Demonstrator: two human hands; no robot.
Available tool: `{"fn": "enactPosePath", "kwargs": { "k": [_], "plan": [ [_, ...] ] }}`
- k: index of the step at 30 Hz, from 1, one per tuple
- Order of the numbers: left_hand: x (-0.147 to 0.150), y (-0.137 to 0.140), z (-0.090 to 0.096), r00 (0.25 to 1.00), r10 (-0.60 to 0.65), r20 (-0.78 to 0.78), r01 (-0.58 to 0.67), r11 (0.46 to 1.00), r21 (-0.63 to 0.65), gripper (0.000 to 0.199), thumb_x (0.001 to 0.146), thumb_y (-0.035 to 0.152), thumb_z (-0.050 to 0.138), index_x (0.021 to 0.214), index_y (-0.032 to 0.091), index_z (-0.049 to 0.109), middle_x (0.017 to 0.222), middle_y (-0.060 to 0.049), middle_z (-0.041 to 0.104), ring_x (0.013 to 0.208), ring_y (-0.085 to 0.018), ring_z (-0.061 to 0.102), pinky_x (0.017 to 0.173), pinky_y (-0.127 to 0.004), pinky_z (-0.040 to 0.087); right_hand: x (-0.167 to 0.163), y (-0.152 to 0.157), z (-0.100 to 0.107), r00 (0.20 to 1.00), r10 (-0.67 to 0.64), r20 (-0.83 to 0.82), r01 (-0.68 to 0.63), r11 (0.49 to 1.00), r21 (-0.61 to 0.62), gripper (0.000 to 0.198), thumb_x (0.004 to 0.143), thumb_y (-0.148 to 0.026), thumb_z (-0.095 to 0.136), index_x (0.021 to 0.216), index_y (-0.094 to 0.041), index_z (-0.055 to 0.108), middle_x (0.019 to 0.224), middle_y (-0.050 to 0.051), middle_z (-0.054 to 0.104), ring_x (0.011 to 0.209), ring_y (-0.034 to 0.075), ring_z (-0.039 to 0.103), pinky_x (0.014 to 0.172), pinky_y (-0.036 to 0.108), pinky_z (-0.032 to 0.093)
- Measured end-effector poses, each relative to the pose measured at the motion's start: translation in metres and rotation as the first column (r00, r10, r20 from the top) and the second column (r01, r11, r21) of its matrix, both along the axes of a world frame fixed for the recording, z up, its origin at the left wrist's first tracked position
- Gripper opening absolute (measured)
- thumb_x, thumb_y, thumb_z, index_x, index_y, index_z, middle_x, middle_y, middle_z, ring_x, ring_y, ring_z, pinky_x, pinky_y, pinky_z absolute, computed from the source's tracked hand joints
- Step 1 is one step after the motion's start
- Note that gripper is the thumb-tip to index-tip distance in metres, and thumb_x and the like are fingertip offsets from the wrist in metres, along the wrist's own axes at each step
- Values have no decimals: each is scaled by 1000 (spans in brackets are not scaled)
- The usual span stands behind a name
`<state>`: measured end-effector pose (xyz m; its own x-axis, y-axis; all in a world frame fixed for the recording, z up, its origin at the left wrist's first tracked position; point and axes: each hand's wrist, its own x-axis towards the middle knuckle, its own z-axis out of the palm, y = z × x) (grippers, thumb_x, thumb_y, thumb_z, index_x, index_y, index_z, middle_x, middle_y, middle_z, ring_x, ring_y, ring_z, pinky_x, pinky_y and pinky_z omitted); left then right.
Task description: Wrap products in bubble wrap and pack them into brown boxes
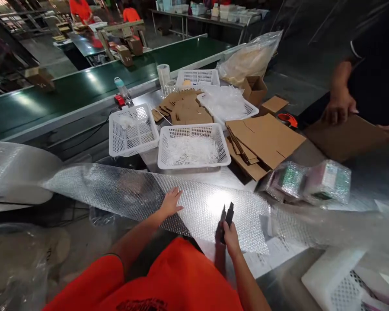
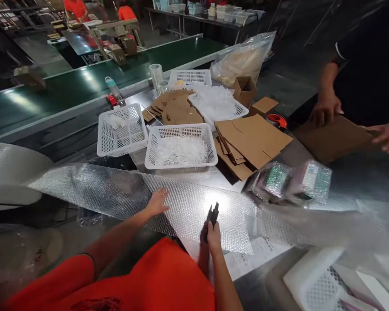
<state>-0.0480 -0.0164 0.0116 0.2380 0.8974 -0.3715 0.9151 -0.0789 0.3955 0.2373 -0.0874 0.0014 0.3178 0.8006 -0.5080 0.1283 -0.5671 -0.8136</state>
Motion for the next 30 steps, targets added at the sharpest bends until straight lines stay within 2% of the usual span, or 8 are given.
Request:
{"fn": "enactPosePath", "kwargs": {
  "k": [7, 9, 11, 15, 18, 23, 27, 30],
  "plan": [
    [3, 6, 12, 981, 35, -188, -20, 996, 85, 62, 87, 37, 59, 142, 11, 48, 153, -22, 42, 144, -41, 32, 116, -61, 20, 20, -18, 17, 971, -177, -161, 180, 984, 3, 63, 57, -80, 58, 83, -23, 48, 73, 1, 63, 61, 17, 63, 56, 32, 54],
    [34, 10, 13, 971, -3, -238, 34, 991, 126, 61, 89, 40, 56, 140, 9, 49, 151, -24, 43, 143, -39, 33, 118, -57, 20, 40, -28, 20, 961, -254, -110, 255, 967, -4, 60, 57, -78, 58, 80, -24, 46, 66, -2, 59, 55, 16, 60, 52, 31, 51],
    [82, 11, 12, 967, -161, -196, 184, 978, 102, 64, 88, 41, 58, 143, 11, 46, 155, -22, 38, 146, -37, 30, 120, -54, 17, 63, -43, 23, 947, -319, -32, 319, 948, -16, 56, 57, -76, 58, 76, -25, 44, 57, -4, 55, 49, 16, 55, 48, 30, 46],
    [186, 7, 3, 876, -482, -25, 482, 874, 53, 85, 85, 46, 64, 156, 20, 25, 166, -15, 10, 152, -33, 15, 122, -56, 13, 98, -75, 27, 923, -370, 106, 376, 926, -42, 46, 59, -70, 56, 69, -27, 41, 47, -6, 47, 43, 17, 49, 46, 32, 41],
    [218, 8, -5, 854, -519, -39, 516, 854, -58, 104, 75, 51, 75, 158, 28, 16, 166, -10, -1, 152, -40, 2, 118, -68, 8, 105, -88, 28, 924, -351, 150, 361, 932, -43, 42, 62, -68, 52, 68, -28, 42, 48, -4, 49, 46, 19, 51, 49, 33, 43],
    [158, 17, -6, 870, -456, -185, 411, 880, -236, 113, 70, 47, 80, 157, 33, 10, 166, -9, -4, 151, -44, -3, 108, -80, 9, 88, -81, 24, 957, -253, 140, 264, 962, -65, 38, 68, -64, 43, 71, -27, 45, 51, -2, 53, 50, 21, 56, 54, 34, 46],
    [99, 18, 6, 854, -449, -262, 397, 889, -229, 108, 71, 41, 80, 157, 30, 16, 166, -13, 3, 150, -45, 3, 108, -80, 8, 67, -60, 18, 987, -109, 118, 118, 991, -68, 34, 74, -59, 39, 78, -26, 48, 60, 2, 60, 58, 23, 61, 61, 36, 47],
    [94, 22, 8, 855, -449, -261, 429, 894, -133, 83, 80, 39, 72, 152, 22, 35, 163, -18, 21, 150, -42, 15, 115, -72, 9, 55, -43, 19, 986, -6, 165, 22, 995, -96, 29, 79, -50, 37, 85, -24, 49, 73, 7, 66, 72, 27, 65, 69, 37, 48]
  ]
}}
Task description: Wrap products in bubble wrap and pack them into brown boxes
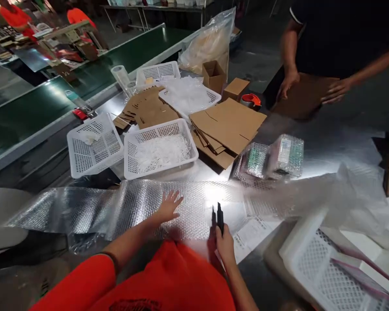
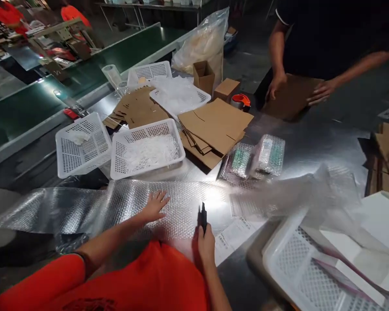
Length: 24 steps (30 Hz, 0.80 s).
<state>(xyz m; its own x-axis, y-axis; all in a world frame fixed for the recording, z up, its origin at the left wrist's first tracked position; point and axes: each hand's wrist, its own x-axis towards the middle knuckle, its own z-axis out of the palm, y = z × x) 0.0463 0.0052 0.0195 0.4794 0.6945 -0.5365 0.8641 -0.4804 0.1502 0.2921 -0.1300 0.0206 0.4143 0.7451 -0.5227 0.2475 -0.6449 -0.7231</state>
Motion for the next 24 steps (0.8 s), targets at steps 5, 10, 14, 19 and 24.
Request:
{"fn": "enactPosePath", "kwargs": {
  "k": [5, 10, 14, 19, 24],
  "plan": [
    [48, 26, -10, 979, -140, 146, 121, 984, 130, 62, 88, 27, 62, 145, 15, 43, 162, -18, 25, 152, -31, 19, 123, -53, 13, -15, 27, 6, 984, 124, 126, -105, 983, -150, 26, 88, -33, 32, 97, -18, 51, 91, 16, 69, 86, 29, 68, 75, 36, 46],
    [82, 58, -18, 958, -235, 166, 234, 972, 22, 98, 74, 30, 79, 155, 20, 25, 164, -15, 19, 153, -31, 13, 123, -52, 12, -31, 59, 11, 948, 248, 199, -185, 939, -291, 28, 94, -24, 31, 107, -13, 52, 99, 19, 70, 92, 29, 69, 74, 34, 45],
    [85, 65, -20, 961, -219, 167, 228, 973, -37, 109, 69, 32, 84, 156, 23, 19, 165, -14, 20, 152, -32, 17, 123, -51, 16, -43, 89, 15, 919, 317, 236, -224, 909, -350, 30, 95, -20, 29, 112, -11, 52, 105, 19, 69, 98, 28, 68, 76, 34, 46],
    [90, 65, -20, 966, -204, 159, 212, 977, -36, 119, 64, 33, 88, 157, 24, 13, 164, -12, 23, 150, -33, 21, 122, -51, 20, -47, 120, 15, 895, 366, 255, -249, 884, -395, 35, 94, -14, 27, 118, -9, 51, 112, 21, 67, 100, 28, 67, 79, 36, 47],
    [92, 67, -17, 965, -218, 145, 223, 974, -24, 116, 65, 34, 88, 157, 22, 18, 164, -12, 23, 149, -33, 24, 121, -50, 23, -48, 135, 13, 892, 380, 244, -254, 869, -425, 35, 93, -13, 29, 119, -7, 51, 113, 21, 66, 102, 27, 67, 82, 36, 47]
  ]
}}
